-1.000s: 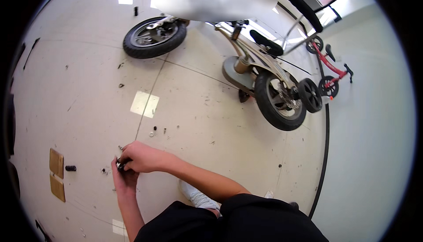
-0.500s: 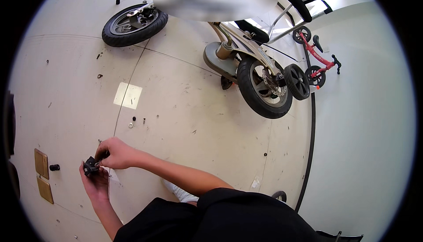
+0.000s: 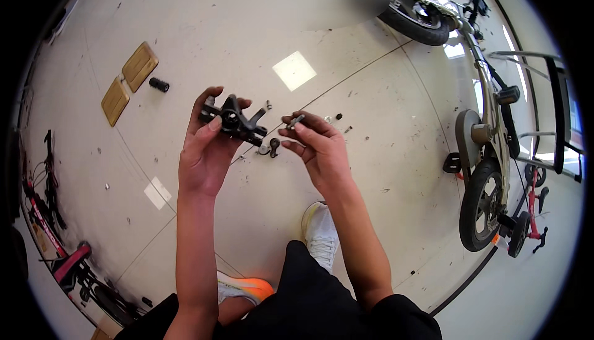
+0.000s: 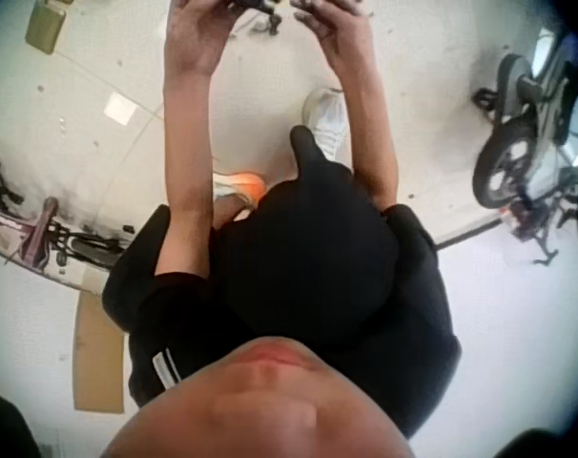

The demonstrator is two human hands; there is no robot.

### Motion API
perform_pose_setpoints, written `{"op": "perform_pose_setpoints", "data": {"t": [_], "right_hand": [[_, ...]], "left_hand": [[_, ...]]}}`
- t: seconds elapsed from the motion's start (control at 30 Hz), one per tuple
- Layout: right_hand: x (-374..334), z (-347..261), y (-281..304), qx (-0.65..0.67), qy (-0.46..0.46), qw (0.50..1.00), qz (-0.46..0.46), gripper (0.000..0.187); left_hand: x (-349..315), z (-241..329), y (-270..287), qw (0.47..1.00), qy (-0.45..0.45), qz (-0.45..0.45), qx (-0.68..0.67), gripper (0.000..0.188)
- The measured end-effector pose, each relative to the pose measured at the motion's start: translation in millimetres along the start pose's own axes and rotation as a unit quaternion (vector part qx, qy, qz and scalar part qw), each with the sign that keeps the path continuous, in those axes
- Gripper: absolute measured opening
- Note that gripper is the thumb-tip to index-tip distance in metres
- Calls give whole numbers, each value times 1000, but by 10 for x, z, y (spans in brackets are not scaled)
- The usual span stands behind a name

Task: The person assembles a bicycle by attaching the handlebars, tightening bolts, and adjusting components. They use a cordless drill and various hand tools to secure parts and ensure proper alignment.

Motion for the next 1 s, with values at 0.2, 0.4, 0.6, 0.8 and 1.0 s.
{"op": "perform_pose_setpoints", "data": {"t": [0.2,0.4,0.6,0.8,1.0], "right_hand": [[-127,-260,-131,-32,81,996,23,23],[-176,-573,-354,-111,184,976,21,28],[-414,-722,-558,-256,337,903,77,42],[-572,-713,-668,-372,473,796,64,60],[-614,-712,-705,-407,523,746,57,69]], "left_hand": [[-130,113,-79,993,-49,-51,94,53],[-106,161,-84,990,-64,-28,124,52],[-97,113,-82,990,-42,-31,131,57],[-102,74,-66,989,-19,-29,147,54],[-102,99,-139,988,-21,-68,136,55]]}}
Point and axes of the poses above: each hand's wrist, its own x-axis towards the middle knuckle, its own y-axis out of the back of the hand, z = x × y, the point moved 5 cm from there along x, towards the middle knuckle, and after that the axes turned 14 degrees about -x, right-handed, at the moved point
